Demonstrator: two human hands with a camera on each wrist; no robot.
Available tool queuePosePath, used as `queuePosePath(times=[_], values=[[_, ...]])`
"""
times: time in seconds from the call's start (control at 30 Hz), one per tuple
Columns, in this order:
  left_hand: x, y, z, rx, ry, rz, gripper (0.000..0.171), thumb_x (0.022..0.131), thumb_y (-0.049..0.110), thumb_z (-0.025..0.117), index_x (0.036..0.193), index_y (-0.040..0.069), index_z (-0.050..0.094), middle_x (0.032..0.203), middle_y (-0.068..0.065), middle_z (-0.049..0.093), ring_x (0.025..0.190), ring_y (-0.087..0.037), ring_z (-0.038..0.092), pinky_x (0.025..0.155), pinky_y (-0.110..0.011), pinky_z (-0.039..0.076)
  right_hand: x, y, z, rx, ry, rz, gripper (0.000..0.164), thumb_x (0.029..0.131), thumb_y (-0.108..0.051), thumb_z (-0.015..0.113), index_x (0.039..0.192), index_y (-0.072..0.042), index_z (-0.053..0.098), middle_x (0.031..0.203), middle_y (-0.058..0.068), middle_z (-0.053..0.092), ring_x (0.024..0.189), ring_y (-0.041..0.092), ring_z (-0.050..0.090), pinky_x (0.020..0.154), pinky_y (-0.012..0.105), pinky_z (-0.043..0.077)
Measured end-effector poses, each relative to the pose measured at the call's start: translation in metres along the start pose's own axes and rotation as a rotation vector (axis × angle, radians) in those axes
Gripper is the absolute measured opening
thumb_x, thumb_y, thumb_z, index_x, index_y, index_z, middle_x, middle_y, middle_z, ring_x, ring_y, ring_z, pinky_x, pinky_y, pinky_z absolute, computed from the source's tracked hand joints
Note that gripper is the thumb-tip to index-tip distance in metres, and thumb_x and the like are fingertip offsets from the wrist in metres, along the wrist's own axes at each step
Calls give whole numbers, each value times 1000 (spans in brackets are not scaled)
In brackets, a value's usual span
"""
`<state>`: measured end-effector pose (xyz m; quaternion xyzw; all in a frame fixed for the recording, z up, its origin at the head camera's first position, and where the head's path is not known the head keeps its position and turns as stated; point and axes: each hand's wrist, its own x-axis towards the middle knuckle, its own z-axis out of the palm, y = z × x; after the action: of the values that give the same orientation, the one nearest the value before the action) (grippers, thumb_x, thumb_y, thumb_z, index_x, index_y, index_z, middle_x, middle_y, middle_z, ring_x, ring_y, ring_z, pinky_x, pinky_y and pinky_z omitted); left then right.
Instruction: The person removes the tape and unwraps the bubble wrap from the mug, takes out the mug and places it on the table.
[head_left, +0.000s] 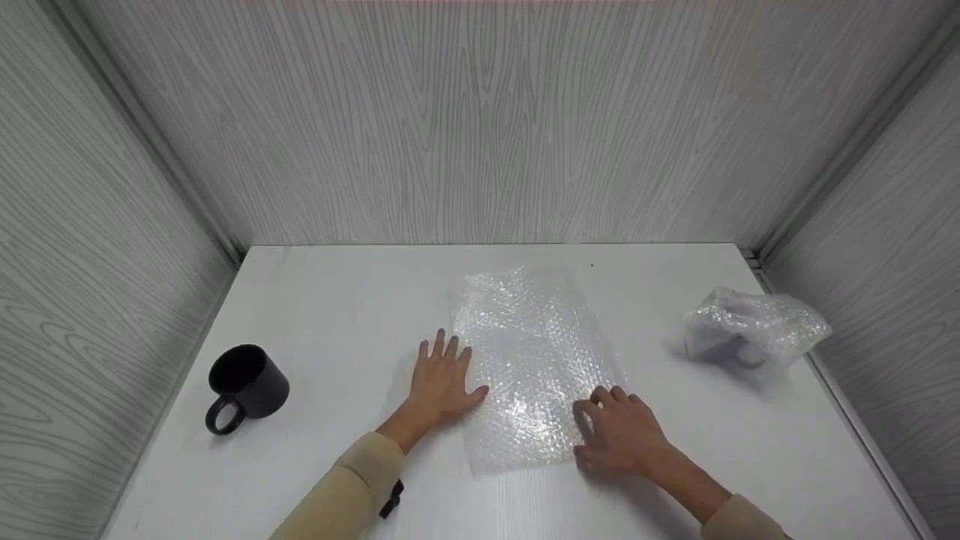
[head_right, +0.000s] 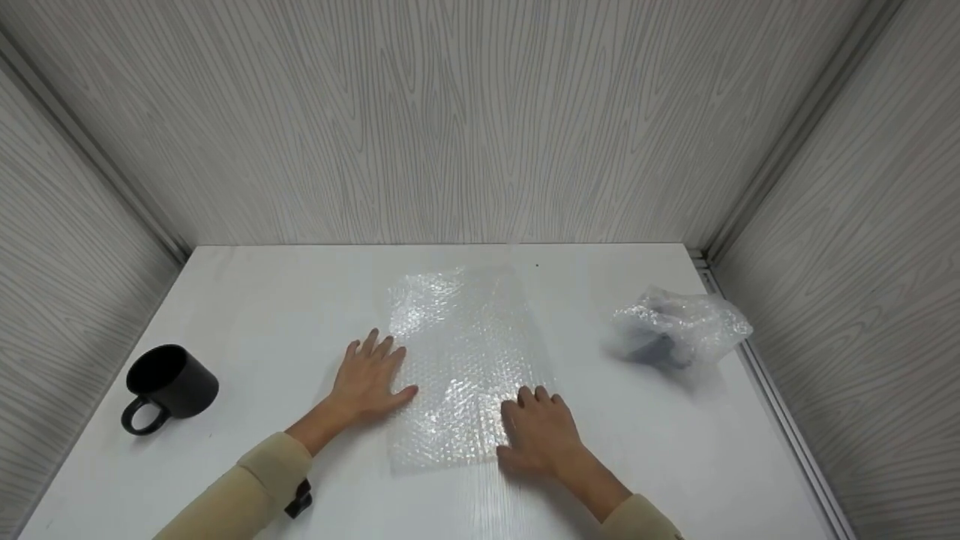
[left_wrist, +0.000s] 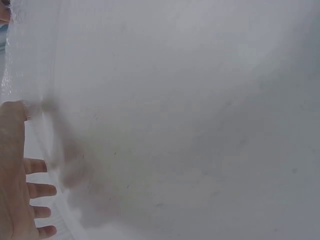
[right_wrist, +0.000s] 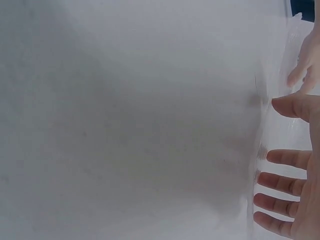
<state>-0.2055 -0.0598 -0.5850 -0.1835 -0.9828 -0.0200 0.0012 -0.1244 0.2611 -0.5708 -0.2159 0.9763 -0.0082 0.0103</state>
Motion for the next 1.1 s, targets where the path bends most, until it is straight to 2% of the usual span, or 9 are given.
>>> queuePosePath(times=[0.67,0.87,1.1], values=[[16,-9,3,-55,-34,-25,78,95,57,54,158,11,47,166,-19,42,161,-43,29,129,-61,27,-1,-4,7,30,96,-87,53,81,-53,81,124,-23,70,115,5,67,104,26,62,79,43,56],[7,-3,-4,-32,-17,-7,77,99,60,51,158,11,47,169,-19,38,162,-40,29,130,-58,28,1,-5,7,29,94,-83,52,81,-53,81,123,-23,71,114,4,67,102,24,61,78,41,56],[-11,9,-8,43,29,57,78,98,68,50,154,13,53,166,-16,44,160,-37,33,128,-57,31,3,-6,5,48,54,-61,52,82,-51,82,124,-23,71,117,6,67,106,27,62,85,46,58]])
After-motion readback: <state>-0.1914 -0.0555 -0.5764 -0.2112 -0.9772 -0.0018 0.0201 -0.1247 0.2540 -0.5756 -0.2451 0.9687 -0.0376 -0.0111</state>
